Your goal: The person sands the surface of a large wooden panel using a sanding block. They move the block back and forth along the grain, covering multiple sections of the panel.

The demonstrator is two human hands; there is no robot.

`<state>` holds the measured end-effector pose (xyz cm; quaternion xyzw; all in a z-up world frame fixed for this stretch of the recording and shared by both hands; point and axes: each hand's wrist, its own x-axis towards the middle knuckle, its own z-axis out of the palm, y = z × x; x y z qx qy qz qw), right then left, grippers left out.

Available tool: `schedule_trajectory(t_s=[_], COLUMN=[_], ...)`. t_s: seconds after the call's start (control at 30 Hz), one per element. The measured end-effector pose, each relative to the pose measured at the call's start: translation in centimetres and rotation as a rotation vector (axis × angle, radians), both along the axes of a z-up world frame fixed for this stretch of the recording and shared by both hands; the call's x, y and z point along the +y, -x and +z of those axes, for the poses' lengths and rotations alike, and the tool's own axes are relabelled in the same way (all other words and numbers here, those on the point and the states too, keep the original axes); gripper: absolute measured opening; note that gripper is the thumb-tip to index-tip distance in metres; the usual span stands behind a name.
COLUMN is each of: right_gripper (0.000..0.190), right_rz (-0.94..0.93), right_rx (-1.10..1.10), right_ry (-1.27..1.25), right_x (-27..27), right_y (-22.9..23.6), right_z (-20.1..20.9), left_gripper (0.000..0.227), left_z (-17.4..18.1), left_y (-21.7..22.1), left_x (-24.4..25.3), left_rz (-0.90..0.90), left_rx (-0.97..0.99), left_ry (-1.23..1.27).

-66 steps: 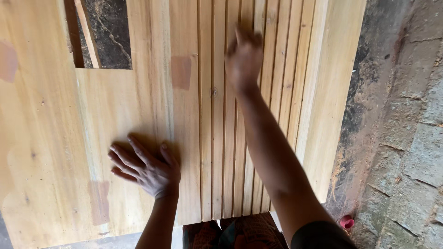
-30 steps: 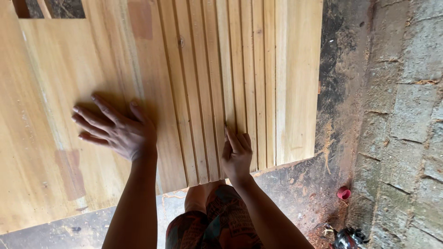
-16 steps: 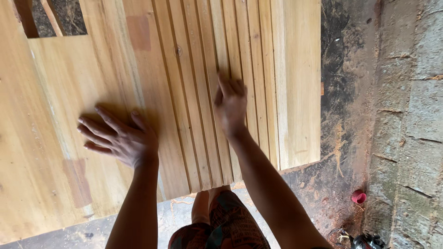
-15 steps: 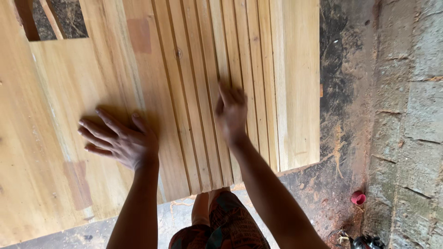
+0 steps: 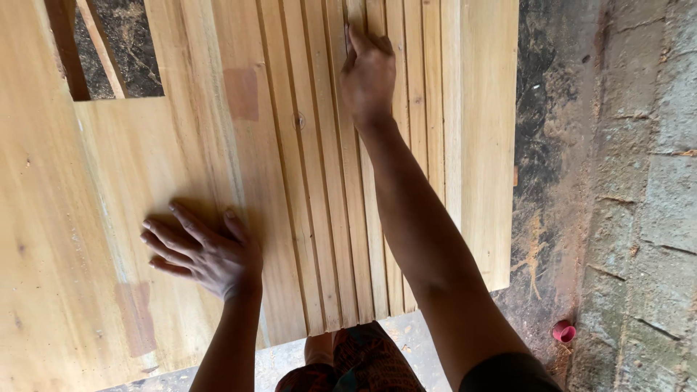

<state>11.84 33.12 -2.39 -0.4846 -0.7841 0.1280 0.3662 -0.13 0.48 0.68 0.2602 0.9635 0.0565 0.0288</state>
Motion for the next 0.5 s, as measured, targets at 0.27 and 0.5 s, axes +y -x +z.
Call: schedule_trajectory(t_s=[0.27,0.5], right_gripper=[0.033,0.049], right_rz=[0.008,-0.05], right_rx=[-0.053,-0.077], right_ry=[0.024,0.229], right_x=[-4.4,3.3], right_y=[-1.5,2.5], right_z=[1.2,0.9], left_gripper=[0.081,0.082], left_z=[-0.2,0.1], left_y=[0.1,-0.3], left_x=[0.3,0.0], left_rz=[-0.015,-0.026], left_rx=[0.022,0.02], left_ry=[-0.049,-0.059])
